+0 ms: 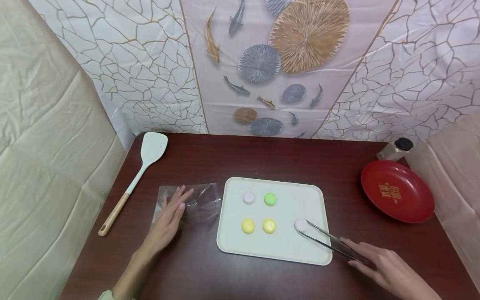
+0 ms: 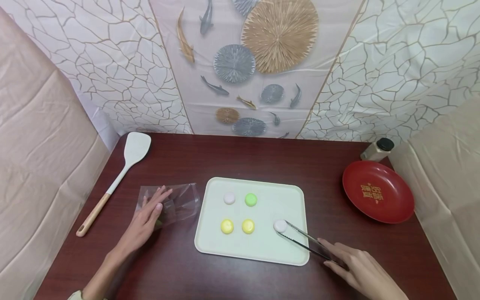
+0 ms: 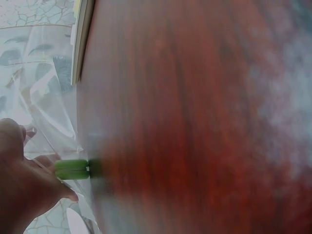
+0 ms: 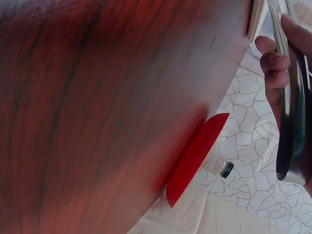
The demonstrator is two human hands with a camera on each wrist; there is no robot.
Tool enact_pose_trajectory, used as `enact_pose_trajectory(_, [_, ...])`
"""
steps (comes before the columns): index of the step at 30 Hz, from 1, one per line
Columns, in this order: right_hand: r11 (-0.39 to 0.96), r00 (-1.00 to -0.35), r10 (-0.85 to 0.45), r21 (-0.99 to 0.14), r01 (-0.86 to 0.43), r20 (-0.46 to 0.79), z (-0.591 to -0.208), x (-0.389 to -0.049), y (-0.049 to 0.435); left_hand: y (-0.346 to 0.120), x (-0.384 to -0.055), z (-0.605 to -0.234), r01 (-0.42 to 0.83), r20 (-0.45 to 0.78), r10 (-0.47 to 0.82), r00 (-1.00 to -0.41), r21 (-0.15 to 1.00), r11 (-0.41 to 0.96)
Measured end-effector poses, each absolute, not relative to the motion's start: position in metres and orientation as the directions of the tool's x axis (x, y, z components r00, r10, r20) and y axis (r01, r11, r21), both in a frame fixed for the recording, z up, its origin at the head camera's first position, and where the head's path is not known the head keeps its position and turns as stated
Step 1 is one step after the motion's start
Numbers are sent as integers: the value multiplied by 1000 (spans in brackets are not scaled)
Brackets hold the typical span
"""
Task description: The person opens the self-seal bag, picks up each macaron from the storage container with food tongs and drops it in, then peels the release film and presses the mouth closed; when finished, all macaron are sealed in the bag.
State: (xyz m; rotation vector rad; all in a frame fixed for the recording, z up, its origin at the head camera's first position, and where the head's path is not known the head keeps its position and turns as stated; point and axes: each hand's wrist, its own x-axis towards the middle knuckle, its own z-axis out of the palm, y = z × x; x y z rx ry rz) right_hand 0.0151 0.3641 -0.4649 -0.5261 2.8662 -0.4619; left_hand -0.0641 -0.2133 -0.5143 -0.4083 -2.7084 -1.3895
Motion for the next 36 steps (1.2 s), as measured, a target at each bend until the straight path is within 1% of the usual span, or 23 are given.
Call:
enact_pose_trajectory(3, [886, -918, -383, -323, -333, -106, -464, 16, 363, -213, -64, -513, 262, 178, 201, -963, 787, 559])
enact_pose_trajectory(6, [860, -901, -434, -302, -412, -6, -462, 14, 360, -213, -64, -513, 265, 180, 203, -963, 786, 559])
enact_pose_trajectory(8, [825, -872, -483, -294, -484, 79, -461, 9, 354, -214, -63, -513, 273, 191, 203, -960, 788, 552])
enact_pose_trajectory(10, [789, -843, -521, -302, -535, 135, -458, 1, 346, -215, -63, -515, 283, 204, 202, -958, 792, 541])
enact_pose_trajectory(16, [682, -764, -609, -352, -641, 214, -449, -24, 309, -219, -66, -529, 334, 271, 197, -942, 797, 503])
enact_pose_trajectory(20, [639, -728, -650, -363, -678, 216, -440, -37, 288, -219, -66, -528, 360, 296, 206, -933, 788, 499])
enact_pose_trajectory(24, [643, -736, -654, -383, -663, 177, -430, -46, 271, -217, -64, -521, 351, 280, 215, -936, 787, 508])
enact_pose_trajectory(25, [640, -736, -655, -393, -660, 170, -428, -47, 267, -219, -65, -525, 366, 292, 222, -930, 775, 515])
enact_pose_trajectory(27, [626, -731, -663, -417, -659, 161, -424, -51, 256, -219, -63, -521, 346, 268, 222, -937, 789, 507])
enact_pose_trajectory(30, [585, -699, -694, -431, -687, 172, -421, -57, 240, -220, -62, -522, 339, 252, 235, -939, 790, 511])
enact_pose_trajectory(33, [548, -656, -729, -408, -730, 195, -419, -62, 223, -218, -61, -514, 320, 222, 243, -944, 791, 521])
enact_pose_trajectory(36, [541, -642, -742, -391, -745, 195, -418, -67, 207, -218, -61, -510, 304, 196, 249, -948, 782, 544])
